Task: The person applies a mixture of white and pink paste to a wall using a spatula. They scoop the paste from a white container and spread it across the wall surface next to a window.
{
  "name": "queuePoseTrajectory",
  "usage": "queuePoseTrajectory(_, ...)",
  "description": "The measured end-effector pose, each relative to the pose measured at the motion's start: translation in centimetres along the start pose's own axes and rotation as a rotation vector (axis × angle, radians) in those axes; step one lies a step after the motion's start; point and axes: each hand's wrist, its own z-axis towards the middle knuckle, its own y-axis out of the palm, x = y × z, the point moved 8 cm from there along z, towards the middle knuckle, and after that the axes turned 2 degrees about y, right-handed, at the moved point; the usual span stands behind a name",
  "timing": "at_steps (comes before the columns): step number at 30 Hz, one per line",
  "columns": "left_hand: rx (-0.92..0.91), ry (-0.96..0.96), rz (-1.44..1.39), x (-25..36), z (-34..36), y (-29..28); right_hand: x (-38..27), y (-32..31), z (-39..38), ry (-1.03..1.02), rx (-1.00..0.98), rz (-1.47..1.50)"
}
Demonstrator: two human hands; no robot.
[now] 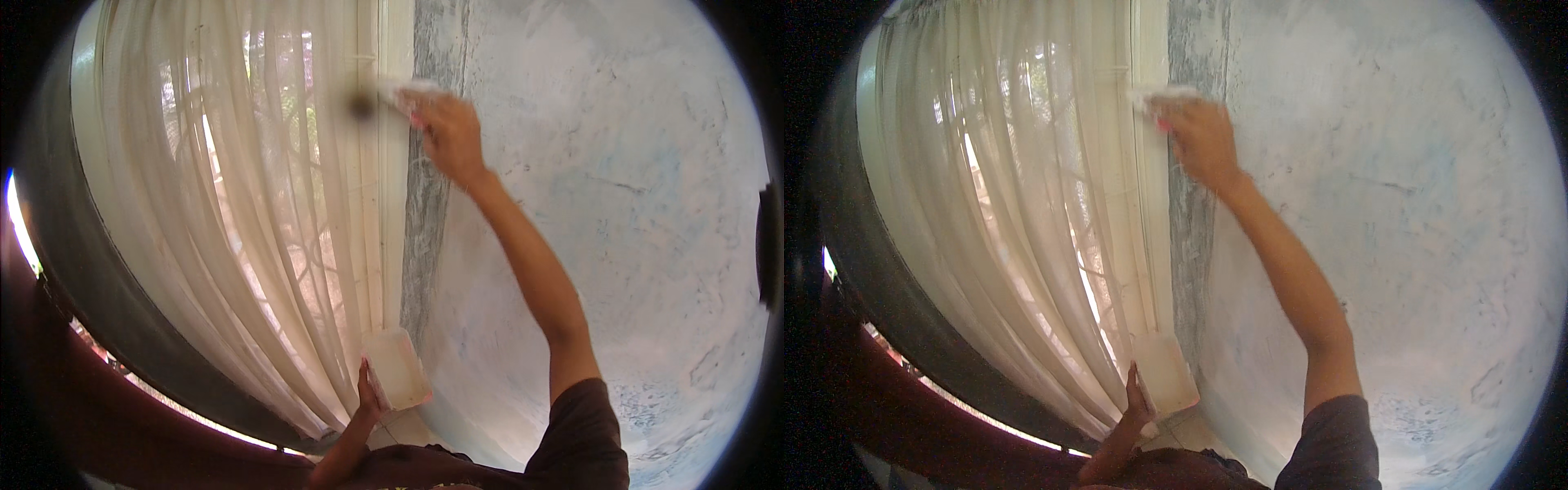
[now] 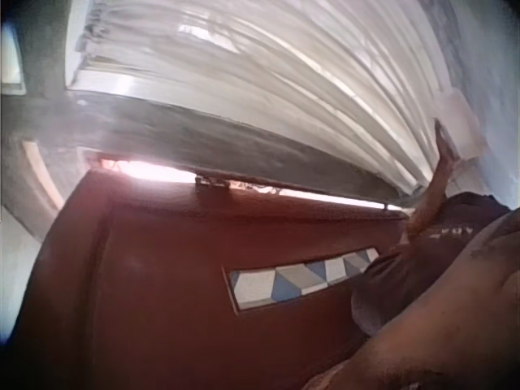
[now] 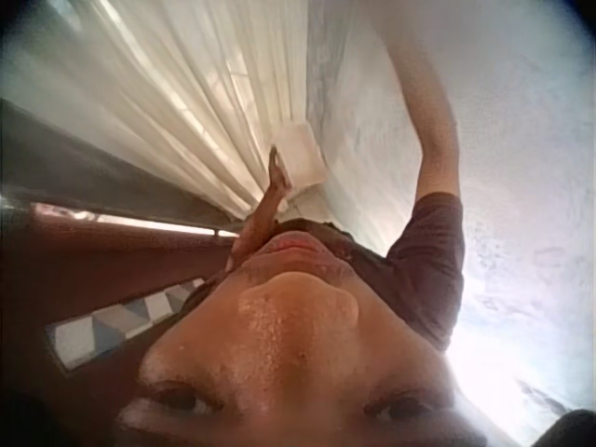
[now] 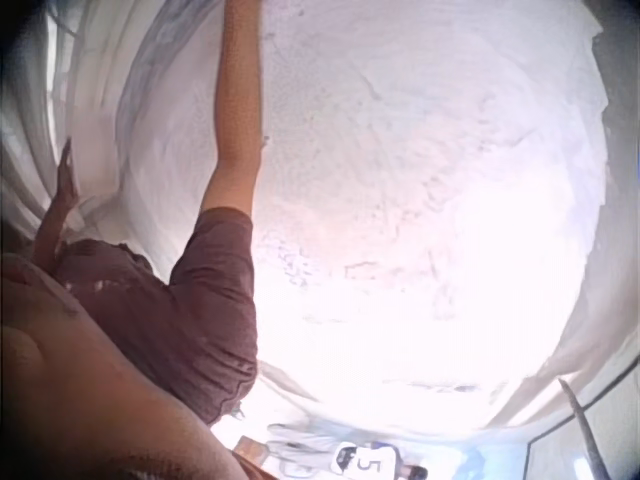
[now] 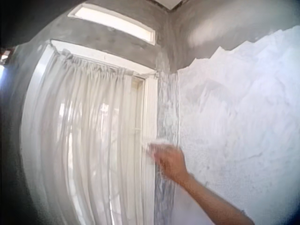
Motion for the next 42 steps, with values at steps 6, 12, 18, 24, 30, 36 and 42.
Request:
queuePoseTrajectory(6, -0.037, 0.048, -0.063, -0.9, -1.3, 3.1, -6.4, 3.6, -20.2, 0.051, -0.157, 0.162)
queuePoseTrajectory(12, 0.240, 0.215, 0.058, -3.1, -3.5, 0.9, -10.0, -2.4, -35.8, 0.482, -0.112, 0.522)
queuePoseTrajectory(18, 0.390, 0.382, 0.196, -6.2, -7.2, -0.1, -12.0, -11.0, -45.1, 1.434, -0.274, 0.903)
queuePoseTrajectory(24, 0.304, 0.283, 0.227, -11.5, -8.4, 2.2, -16.2, -15.6, -44.3, 1.267, -0.480, 0.786)
queuePoseTrajectory(30, 0.343, 0.179, 0.370, -17.0, -10.6, 1.1, -21.7, -19.1, -44.3, 1.052, -0.580, 0.743)
queuePoseTrajectory(36, 0.353, 0.067, 0.271, -20.7, -12.8, 2.4, -24.2, -22.7, -46.4, 1.113, -0.500, 0.686)
queuePoseTrajectory(42, 0.369, -0.058, 0.333, -22.6, -13.3, 1.4, -24.7, -24.6, -48.2, 1.171, -0.456, 0.637)
